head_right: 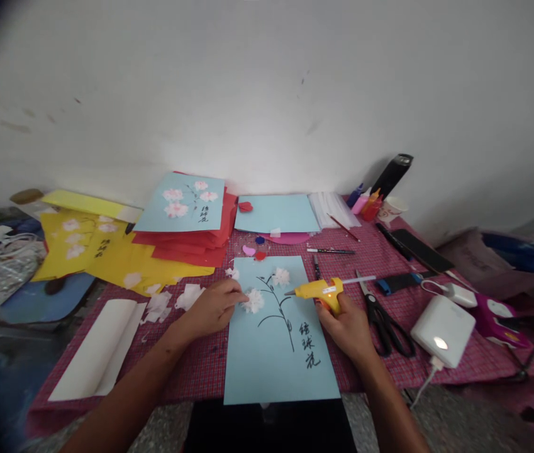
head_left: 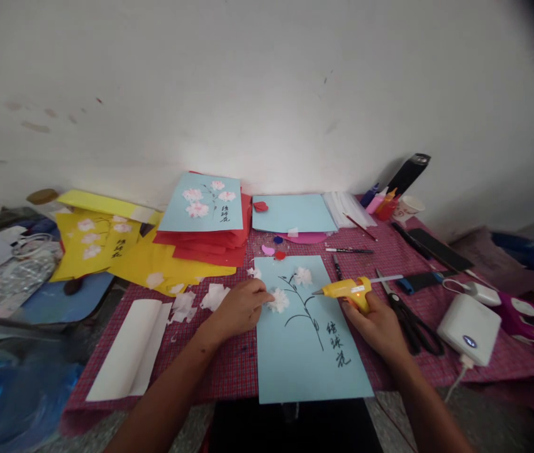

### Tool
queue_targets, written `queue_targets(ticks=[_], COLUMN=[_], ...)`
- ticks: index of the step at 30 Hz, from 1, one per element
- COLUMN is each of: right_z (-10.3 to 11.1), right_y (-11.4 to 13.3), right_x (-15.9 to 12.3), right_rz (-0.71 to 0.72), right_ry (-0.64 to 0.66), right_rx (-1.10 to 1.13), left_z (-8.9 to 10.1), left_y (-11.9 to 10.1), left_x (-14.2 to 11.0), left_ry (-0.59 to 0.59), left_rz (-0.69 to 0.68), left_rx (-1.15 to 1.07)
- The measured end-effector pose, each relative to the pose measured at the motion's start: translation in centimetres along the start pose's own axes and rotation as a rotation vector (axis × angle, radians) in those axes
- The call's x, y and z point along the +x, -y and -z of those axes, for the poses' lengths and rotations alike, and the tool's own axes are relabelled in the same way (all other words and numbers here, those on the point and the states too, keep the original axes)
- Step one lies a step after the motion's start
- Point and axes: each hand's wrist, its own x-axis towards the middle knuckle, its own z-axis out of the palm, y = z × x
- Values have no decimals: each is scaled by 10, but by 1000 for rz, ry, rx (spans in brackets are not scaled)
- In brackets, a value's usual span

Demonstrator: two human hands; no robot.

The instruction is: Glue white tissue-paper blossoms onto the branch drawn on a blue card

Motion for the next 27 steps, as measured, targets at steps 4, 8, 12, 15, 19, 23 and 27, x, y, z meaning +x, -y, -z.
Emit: queue_targets(ticks=[4, 8, 12, 15, 19, 23, 27], right_z=[-2, -3, -3, -2, -3, -3, -4], right_y=[-4, -6, -5, -5, -5, -7, -8], right_x=[0, 0, -1, -1, -1, -1, 0], right_rz=[-10, -7, -12, -26, -20, -9, -7], right_ry=[4, 9, 11, 19, 14, 20, 16], right_rx=[-18, 1, 8, 19, 25, 28, 29], left_z=[-1, -3, -7, -7, 0, 9, 8], left_y=[0, 1, 3, 7, 16, 23, 26], left_x=[0, 0, 1, 1, 1, -2, -2], left_ry=[5, 20, -13, -91, -263, -368, -314], left_rz=[4, 13, 30, 97, 235, 351, 359], left_rx=[12, 28, 30, 19, 19, 44, 82])
